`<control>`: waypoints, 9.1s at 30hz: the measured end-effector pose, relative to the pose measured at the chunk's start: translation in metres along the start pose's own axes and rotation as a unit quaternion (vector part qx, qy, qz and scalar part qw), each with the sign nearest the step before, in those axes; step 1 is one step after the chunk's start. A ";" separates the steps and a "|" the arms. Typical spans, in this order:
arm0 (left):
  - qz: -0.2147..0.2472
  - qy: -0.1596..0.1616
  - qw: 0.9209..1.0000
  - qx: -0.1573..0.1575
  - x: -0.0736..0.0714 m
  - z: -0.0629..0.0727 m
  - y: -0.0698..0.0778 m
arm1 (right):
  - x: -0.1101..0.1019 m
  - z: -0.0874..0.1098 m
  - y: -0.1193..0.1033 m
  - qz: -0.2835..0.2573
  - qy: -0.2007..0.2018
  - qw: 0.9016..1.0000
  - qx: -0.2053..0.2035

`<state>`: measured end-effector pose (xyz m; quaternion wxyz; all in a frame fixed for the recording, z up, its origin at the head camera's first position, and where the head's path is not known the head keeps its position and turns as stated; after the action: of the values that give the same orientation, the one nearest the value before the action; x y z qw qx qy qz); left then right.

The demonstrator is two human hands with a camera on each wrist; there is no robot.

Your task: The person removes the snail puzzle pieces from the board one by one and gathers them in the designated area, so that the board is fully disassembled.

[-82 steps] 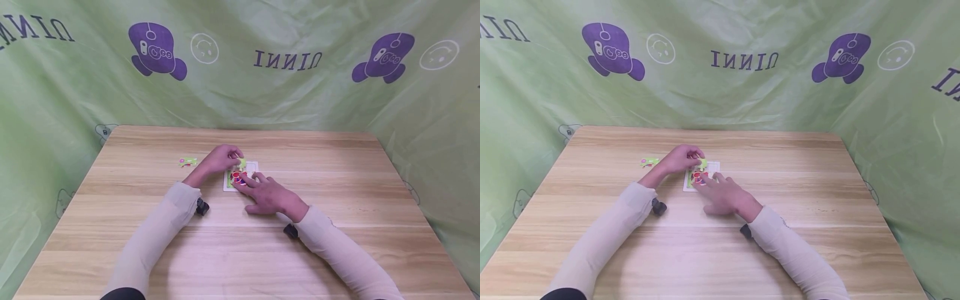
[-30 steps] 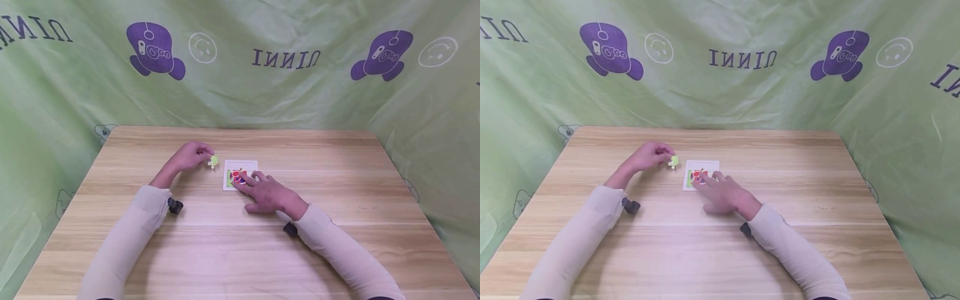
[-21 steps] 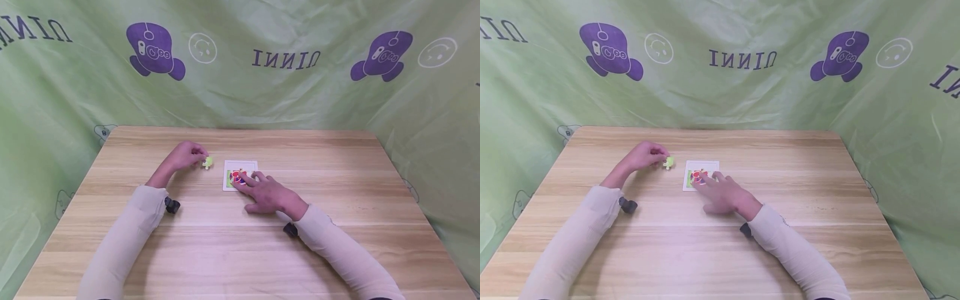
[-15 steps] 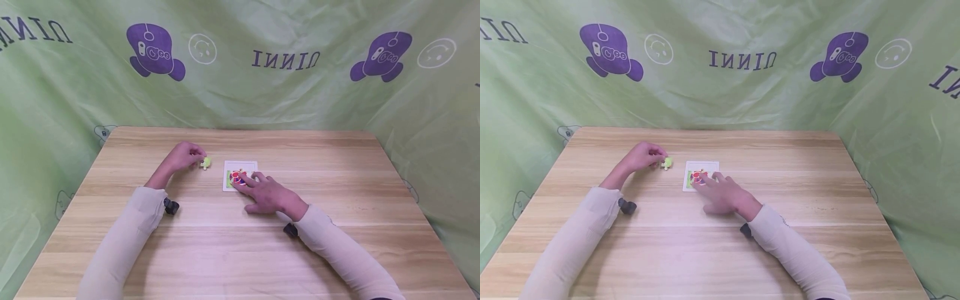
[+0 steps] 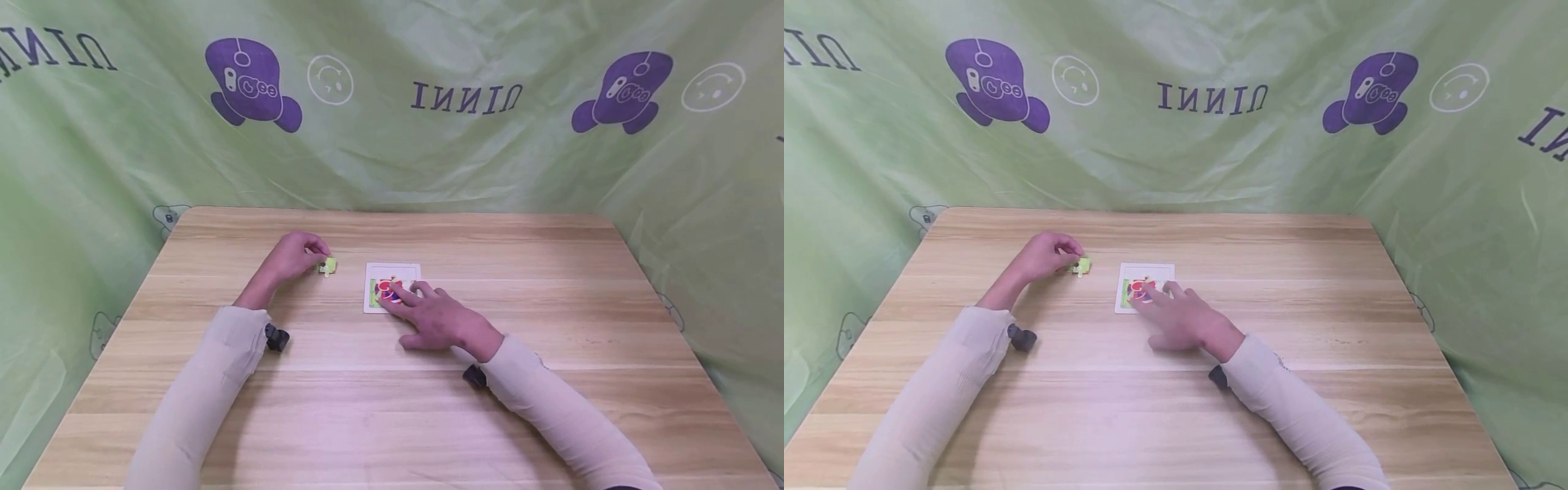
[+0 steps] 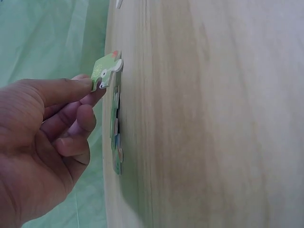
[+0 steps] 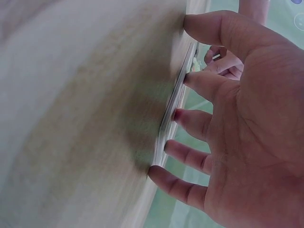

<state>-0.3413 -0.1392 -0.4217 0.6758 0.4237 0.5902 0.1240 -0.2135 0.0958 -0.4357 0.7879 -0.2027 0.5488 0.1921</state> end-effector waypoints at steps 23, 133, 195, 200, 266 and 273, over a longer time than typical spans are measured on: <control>-0.085 0.005 0.996 0.022 0.003 -0.007 -0.001 | 0.001 -0.001 0.001 0.000 -0.006 1.000 -0.001; -0.157 -0.138 0.974 0.088 0.089 -0.010 0.082 | -0.001 0.009 -0.006 -0.025 0.003 1.000 0.003; -0.119 -0.129 0.981 0.085 0.086 -0.010 0.076 | 0.003 0.008 -0.005 -0.010 -0.015 1.000 0.016; -0.109 -0.114 0.984 0.089 0.084 -0.011 0.076 | 0.003 0.008 -0.005 -0.015 -0.013 1.000 0.016; -0.057 -0.076 0.992 0.078 0.047 0.003 0.071 | 0.004 0.007 -0.005 -0.013 -0.023 0.999 0.022; -0.058 -0.072 0.992 0.084 0.038 0.013 0.065 | 0.005 0.007 -0.006 -0.018 -0.023 0.999 0.020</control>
<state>-0.2973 -0.0799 -0.4020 0.6845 0.4517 0.5723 0.0035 -0.2032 0.0951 -0.4374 0.8076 -0.1921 0.5307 0.1710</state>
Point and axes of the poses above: each hand's wrist, its own z-axis away from the middle knuckle, its own x-axis out of the palm, y = z × x, the point moved 8 cm from there along -z, towards the middle knuckle, and after that the axes turned 9 degrees about x, right-handed, at the moved point
